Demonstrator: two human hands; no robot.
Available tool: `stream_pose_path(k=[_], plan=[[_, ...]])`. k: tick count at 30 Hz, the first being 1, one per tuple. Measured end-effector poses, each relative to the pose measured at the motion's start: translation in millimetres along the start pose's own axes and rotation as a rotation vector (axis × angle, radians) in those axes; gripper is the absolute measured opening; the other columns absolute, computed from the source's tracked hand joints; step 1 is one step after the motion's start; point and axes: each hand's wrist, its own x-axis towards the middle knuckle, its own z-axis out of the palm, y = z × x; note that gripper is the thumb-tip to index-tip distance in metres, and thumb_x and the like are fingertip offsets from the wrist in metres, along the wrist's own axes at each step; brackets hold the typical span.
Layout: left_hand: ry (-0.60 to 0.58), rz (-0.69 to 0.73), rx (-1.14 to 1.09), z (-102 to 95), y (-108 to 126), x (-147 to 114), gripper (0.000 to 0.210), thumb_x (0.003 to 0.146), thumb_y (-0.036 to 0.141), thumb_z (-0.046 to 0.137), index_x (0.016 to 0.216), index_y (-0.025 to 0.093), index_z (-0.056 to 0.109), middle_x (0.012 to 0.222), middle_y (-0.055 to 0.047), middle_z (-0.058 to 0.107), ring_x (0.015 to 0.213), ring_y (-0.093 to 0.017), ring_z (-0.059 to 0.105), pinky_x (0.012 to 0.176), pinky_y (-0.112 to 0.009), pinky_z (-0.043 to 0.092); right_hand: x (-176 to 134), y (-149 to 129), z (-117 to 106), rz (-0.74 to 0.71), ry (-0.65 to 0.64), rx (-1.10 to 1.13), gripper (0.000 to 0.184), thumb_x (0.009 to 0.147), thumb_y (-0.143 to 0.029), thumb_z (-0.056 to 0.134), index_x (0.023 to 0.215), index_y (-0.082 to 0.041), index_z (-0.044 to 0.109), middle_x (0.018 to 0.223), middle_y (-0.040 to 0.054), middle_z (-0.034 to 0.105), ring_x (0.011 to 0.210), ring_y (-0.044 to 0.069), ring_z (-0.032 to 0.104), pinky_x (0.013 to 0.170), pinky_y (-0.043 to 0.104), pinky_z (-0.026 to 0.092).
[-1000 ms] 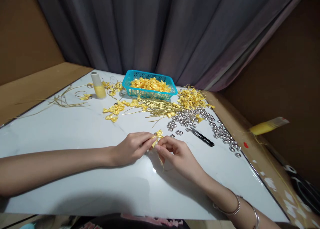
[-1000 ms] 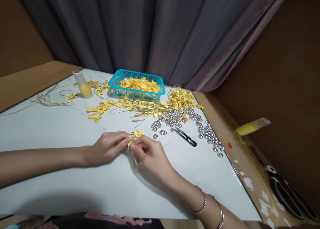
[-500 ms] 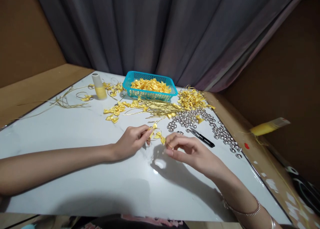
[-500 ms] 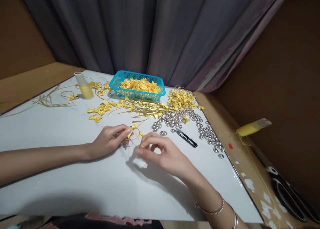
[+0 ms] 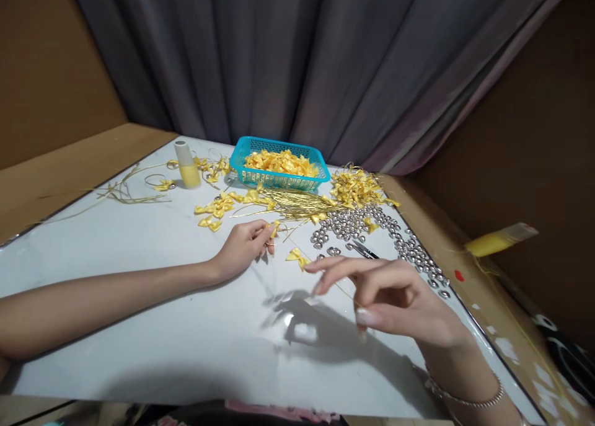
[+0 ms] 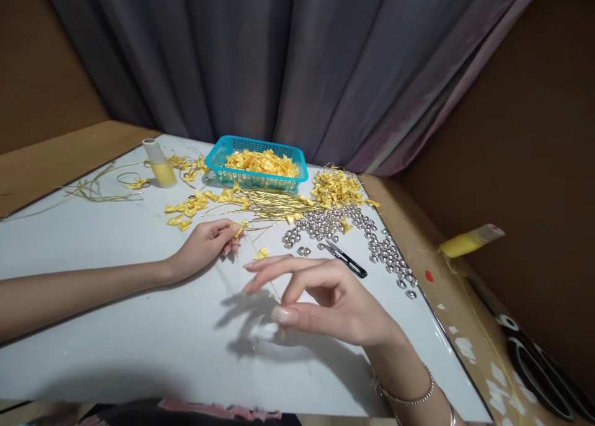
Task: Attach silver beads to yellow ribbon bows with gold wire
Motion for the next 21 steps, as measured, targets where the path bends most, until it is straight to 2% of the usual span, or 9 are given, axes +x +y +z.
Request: stream_pose_path(k=[4, 7, 11, 16, 21], plan=[[0.002, -0.021, -0.041, 0.2, -1, 2, 0.031, 0.086, 0.039, 0.048, 0.071, 0.013, 0.055, 0.058, -0.001, 0.058, 0.046, -0.009, 0.045, 0.045, -0.019, 0.037, -7, 6, -8, -0.171, -0.065, 0.153, 0.016, 0.082, -0.035, 0.063, 0.07, -0.027, 0.07, 0.068, -0.0004, 0.071, 0.072, 0.018, 0.068, 0.09, 0.045, 0.042], [0.004, -0.03, -0.061, 0.6, -1, 3, 0.028, 0.086, 0.036, 0.047, 0.071, 0.013, 0.054, 0.057, -0.001, 0.058, 0.045, -0.009, 0.044, 0.044, -0.019, 0.037, -11, 13, -10, -0.186, -0.088, 0.222, 0.011, 0.079, -0.038, 0.066, 0.078, -0.029, 0.073, 0.066, -0.0018, 0.071, 0.052, 0.013, 0.065, 0.08, 0.038, 0.048], [0.009, -0.039, -0.071, 0.9, -1, 4, 0.029, 0.086, 0.037, 0.048, 0.069, 0.014, 0.052, 0.058, -0.001, 0.059, 0.045, -0.008, 0.043, 0.045, -0.019, 0.036, -16, 17, -10, -0.141, -0.096, 0.25, 0.008, 0.078, -0.034, 0.069, 0.083, -0.032, 0.074, 0.07, -0.0012, 0.071, 0.051, 0.012, 0.066, 0.067, 0.031, 0.049], [0.015, -0.071, -0.097, 0.5, -2, 7, 0.031, 0.086, 0.038, 0.048, 0.069, 0.013, 0.053, 0.059, -0.002, 0.059, 0.045, -0.008, 0.042, 0.044, -0.019, 0.035, -18, 15, -13, -0.098, -0.072, 0.257, 0.003, 0.073, -0.035, 0.073, 0.073, -0.032, 0.074, 0.059, -0.0031, 0.067, 0.046, 0.008, 0.061, 0.058, 0.026, 0.046], [0.001, -0.074, -0.121, 0.9, -4, 8, 0.028, 0.084, 0.037, 0.048, 0.07, 0.013, 0.053, 0.058, -0.002, 0.059, 0.044, -0.008, 0.042, 0.042, -0.019, 0.034, -14, 14, -12, -0.19, -0.056, 0.428, 0.003, 0.072, -0.027, 0.073, 0.07, -0.026, 0.073, 0.049, -0.0019, 0.063, 0.038, 0.006, 0.057, 0.051, 0.021, 0.044]])
